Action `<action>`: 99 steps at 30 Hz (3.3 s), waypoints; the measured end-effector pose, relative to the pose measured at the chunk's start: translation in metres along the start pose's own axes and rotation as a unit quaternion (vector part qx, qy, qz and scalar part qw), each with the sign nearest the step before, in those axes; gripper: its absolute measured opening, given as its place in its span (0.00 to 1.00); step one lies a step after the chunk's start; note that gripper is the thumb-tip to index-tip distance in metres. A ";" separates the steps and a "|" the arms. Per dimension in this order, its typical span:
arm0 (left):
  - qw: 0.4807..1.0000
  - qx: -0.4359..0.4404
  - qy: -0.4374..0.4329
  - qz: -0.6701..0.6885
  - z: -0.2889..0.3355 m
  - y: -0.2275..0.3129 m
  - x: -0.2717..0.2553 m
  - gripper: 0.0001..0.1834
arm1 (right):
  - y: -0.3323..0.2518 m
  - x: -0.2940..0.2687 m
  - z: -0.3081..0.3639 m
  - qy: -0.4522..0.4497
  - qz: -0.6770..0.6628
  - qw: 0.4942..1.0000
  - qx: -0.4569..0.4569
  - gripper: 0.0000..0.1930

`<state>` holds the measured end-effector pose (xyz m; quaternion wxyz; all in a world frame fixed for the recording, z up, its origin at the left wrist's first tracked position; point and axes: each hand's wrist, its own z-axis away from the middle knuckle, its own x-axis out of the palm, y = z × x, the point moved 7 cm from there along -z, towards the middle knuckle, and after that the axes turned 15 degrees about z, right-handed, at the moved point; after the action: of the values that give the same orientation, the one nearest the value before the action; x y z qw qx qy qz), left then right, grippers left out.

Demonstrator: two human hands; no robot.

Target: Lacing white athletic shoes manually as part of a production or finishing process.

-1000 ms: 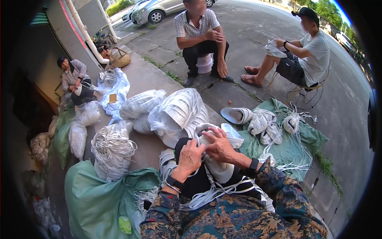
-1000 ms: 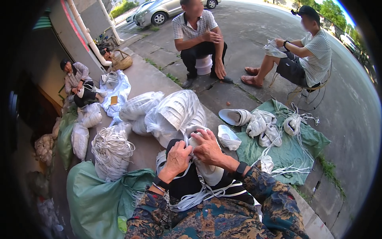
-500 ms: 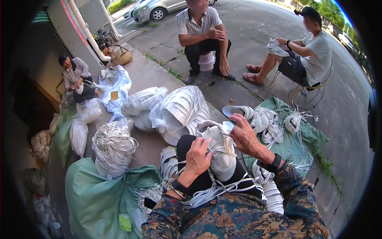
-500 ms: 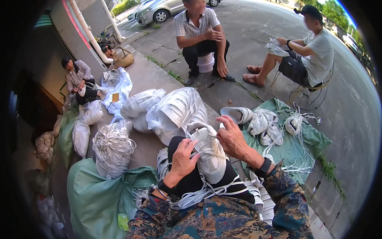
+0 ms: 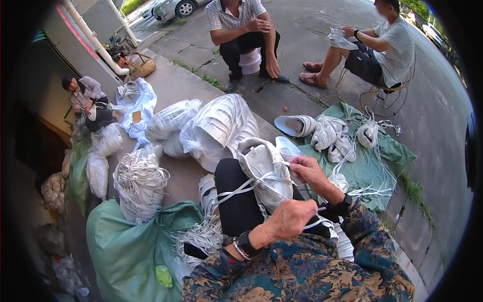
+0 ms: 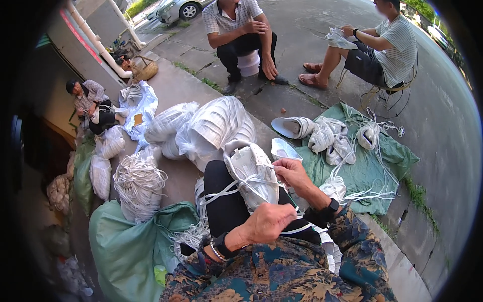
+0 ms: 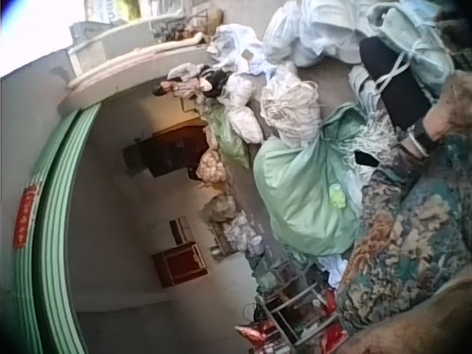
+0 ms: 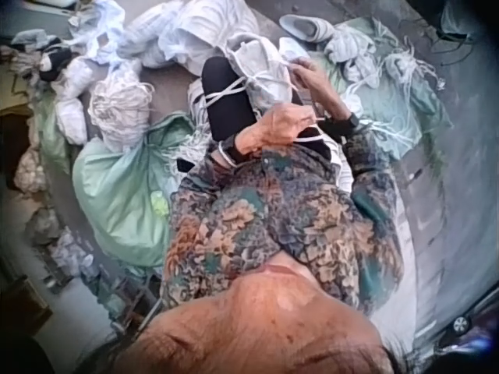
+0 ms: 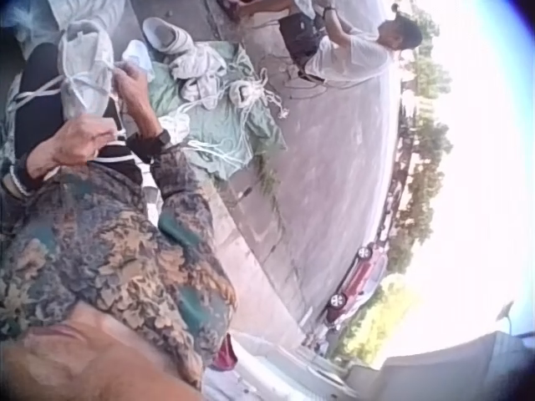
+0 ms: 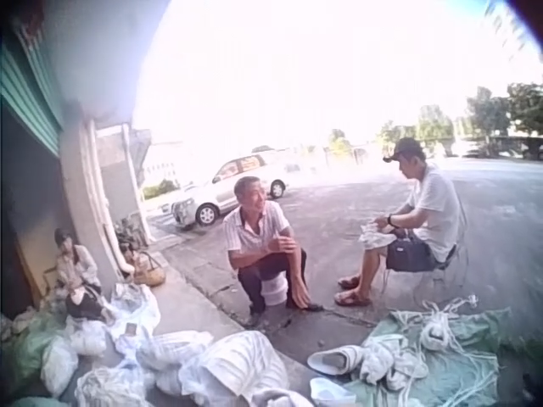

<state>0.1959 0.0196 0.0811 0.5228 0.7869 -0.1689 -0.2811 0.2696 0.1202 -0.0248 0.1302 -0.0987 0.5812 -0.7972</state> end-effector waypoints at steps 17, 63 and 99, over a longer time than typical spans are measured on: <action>0.830 -0.312 0.344 0.308 0.027 -0.108 -0.081 0.14 | 0.000 0.006 -0.001 0.032 0.164 0.976 -0.140 0.07; 0.871 -0.335 0.299 0.201 0.011 -0.116 -0.091 0.12 | -0.087 0.053 -0.045 -0.105 0.691 0.654 -0.289 0.09; 0.874 -0.402 0.152 0.227 0.010 -0.123 -0.098 0.06 | -0.078 0.059 -0.040 -0.224 0.640 0.676 -0.288 0.15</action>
<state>0.1093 0.1164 -0.0089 0.8627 0.4819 -0.1338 -0.0752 0.1941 0.1598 0.0373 0.7002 0.0888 0.6565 -0.2662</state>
